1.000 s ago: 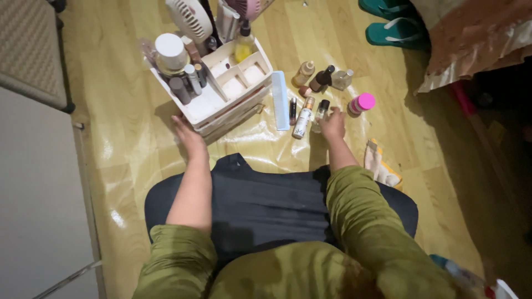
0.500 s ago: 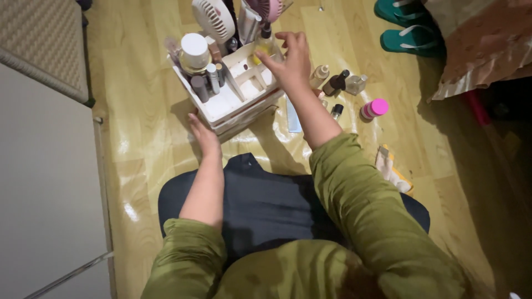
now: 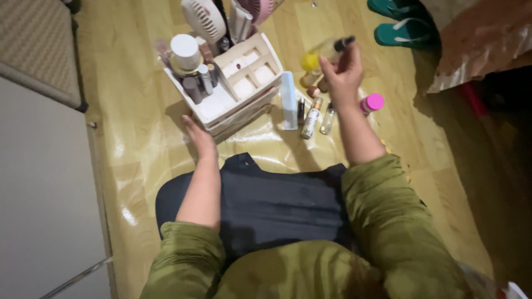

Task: The person empties a multi-tiered cosmetic organizer, removing bottles, brushes, and other items onto the floor. They then spray the empty organizer with a cleaning solution and wipe the compartments with a cloth.

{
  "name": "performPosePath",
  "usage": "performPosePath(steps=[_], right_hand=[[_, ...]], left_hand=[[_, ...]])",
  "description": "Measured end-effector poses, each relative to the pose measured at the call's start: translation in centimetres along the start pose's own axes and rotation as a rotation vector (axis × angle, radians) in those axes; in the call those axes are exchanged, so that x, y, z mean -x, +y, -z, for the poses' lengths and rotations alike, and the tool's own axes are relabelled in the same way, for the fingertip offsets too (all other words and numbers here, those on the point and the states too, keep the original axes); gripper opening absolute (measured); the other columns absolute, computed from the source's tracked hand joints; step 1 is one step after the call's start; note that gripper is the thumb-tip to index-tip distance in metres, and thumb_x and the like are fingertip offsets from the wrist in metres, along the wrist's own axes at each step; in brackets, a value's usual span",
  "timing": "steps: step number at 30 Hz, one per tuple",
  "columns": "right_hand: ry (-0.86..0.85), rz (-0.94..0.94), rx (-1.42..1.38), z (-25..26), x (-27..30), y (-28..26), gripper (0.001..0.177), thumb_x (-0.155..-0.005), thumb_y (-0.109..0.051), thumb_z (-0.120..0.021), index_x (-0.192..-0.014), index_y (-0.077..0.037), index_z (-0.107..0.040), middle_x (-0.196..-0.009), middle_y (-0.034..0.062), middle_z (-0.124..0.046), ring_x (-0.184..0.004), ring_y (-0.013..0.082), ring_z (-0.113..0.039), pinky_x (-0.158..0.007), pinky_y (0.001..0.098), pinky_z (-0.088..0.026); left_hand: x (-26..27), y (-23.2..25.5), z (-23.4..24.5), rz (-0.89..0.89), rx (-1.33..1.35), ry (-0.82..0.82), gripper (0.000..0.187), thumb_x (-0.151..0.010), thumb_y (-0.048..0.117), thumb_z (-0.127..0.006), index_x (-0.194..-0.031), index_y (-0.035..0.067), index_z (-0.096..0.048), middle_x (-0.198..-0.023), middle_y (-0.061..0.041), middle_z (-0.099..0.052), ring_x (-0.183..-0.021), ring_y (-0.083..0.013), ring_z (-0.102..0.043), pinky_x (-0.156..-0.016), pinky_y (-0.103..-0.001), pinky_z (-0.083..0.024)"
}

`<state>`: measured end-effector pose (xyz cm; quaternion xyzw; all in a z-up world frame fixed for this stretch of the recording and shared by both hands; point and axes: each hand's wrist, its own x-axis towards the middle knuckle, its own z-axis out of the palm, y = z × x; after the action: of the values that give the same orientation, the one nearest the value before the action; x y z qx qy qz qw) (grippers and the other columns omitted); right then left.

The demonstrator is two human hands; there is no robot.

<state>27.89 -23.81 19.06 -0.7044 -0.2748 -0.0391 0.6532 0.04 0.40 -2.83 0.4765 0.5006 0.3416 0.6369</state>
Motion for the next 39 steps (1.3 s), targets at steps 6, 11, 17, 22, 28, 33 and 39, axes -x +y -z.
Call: performPosePath(steps=[6, 11, 17, 22, 28, 33, 39], right_hand=[[0.051, -0.141, 0.624, 11.7, 4.3, 9.0, 0.046, -0.085, -0.023, -0.091, -0.114, -0.006, -0.059, -0.08, 0.0011, -0.058, -0.07, 0.0107, -0.055, -0.065, 0.0284, -0.046], [0.066, -0.337, 0.646, 15.0, 8.1, 16.3, 0.05, -0.085, -0.026, -0.087, -0.119, -0.006, -0.056, -0.083, 0.0034, -0.06, -0.071, 0.0162, -0.057, -0.067, 0.0337, -0.048], [-0.001, -0.462, 0.699, 14.7, 9.4, 17.3, 0.055, -0.086, -0.031, -0.084, -0.126, -0.008, -0.052, -0.084, 0.008, -0.063, -0.076, 0.0252, -0.064, -0.073, 0.0404, -0.052], [0.128, -0.386, 0.84, 13.7, 8.8, 12.5, 0.064, -0.08, -0.037, -0.089, -0.124, -0.009, -0.052, -0.097, 0.0077, -0.066, -0.084, 0.0257, -0.066, -0.074, 0.0423, -0.05], [0.211, -0.047, 0.574, 9.1, 6.0, 6.4, 0.049, -0.097, -0.025, -0.08, -0.135, -0.009, -0.053, -0.112, 0.0105, -0.06, -0.096, 0.0232, -0.062, -0.082, 0.0366, -0.053], [-0.093, 0.072, 0.246, -0.5, 3.0, 3.0, 0.024, -0.1, -0.019, -0.074, -0.119, -0.006, -0.063, -0.116, 0.0083, -0.054, -0.097, 0.0194, -0.062, -0.081, 0.0329, -0.054], [-0.165, 0.098, 0.181, -11.2, -4.9, -0.5, 0.031, -0.099, -0.031, -0.076, -0.11, -0.004, -0.066, -0.107, 0.0067, -0.059, -0.092, 0.0176, -0.061, -0.082, 0.0309, -0.053]], left_hand=[[1.5, 3.4, -0.1, -0.124, 0.072, 0.018, 0.09, -0.1, 0.073, -0.026, -0.149, 0.001, -0.047, -0.153, -0.016, -0.05, -0.14, -0.0312, -0.047, -0.118, -0.039, -0.031], [3.7, 6.1, 0.2, -0.107, -0.075, 0.029, 0.085, -0.099, 0.071, -0.022, -0.147, 0.007, -0.052, -0.146, -0.011, -0.059, -0.133, -0.027, -0.054, -0.113, -0.038, -0.036], [3.7, 6.5, 0.1, -0.173, -0.011, 0.008, 0.084, -0.102, 0.071, -0.024, -0.146, 0.006, -0.052, -0.147, -0.013, -0.059, -0.136, -0.0285, -0.054, -0.115, -0.038, -0.037], [3.0, 5.3, 0.4, -0.111, -0.083, 0.052, 0.087, -0.099, 0.072, -0.022, -0.147, 0.006, -0.053, -0.146, -0.012, -0.06, -0.133, -0.0285, -0.055, -0.113, -0.038, -0.037], [0.9, 1.9, 0.1, -0.07, -0.045, 0.072, 0.092, -0.099, 0.074, -0.024, -0.154, 0.002, -0.04, -0.159, -0.016, -0.042, -0.145, -0.0315, -0.04, -0.119, -0.038, -0.026], [0.2, 0.4, 0.1, -0.027, 0.063, 0.024, 0.099, -0.096, 0.076, -0.026, -0.158, -0.001, -0.035, -0.165, -0.017, -0.036, -0.151, -0.031, -0.034, -0.123, -0.037, -0.022], [0.4, 1.2, -0.1, 0.017, 0.096, 0.043, 0.104, -0.094, 0.08, -0.029, -0.16, -0.002, -0.027, -0.168, -0.017, -0.027, -0.154, -0.031, -0.026, -0.124, -0.037, -0.019]])
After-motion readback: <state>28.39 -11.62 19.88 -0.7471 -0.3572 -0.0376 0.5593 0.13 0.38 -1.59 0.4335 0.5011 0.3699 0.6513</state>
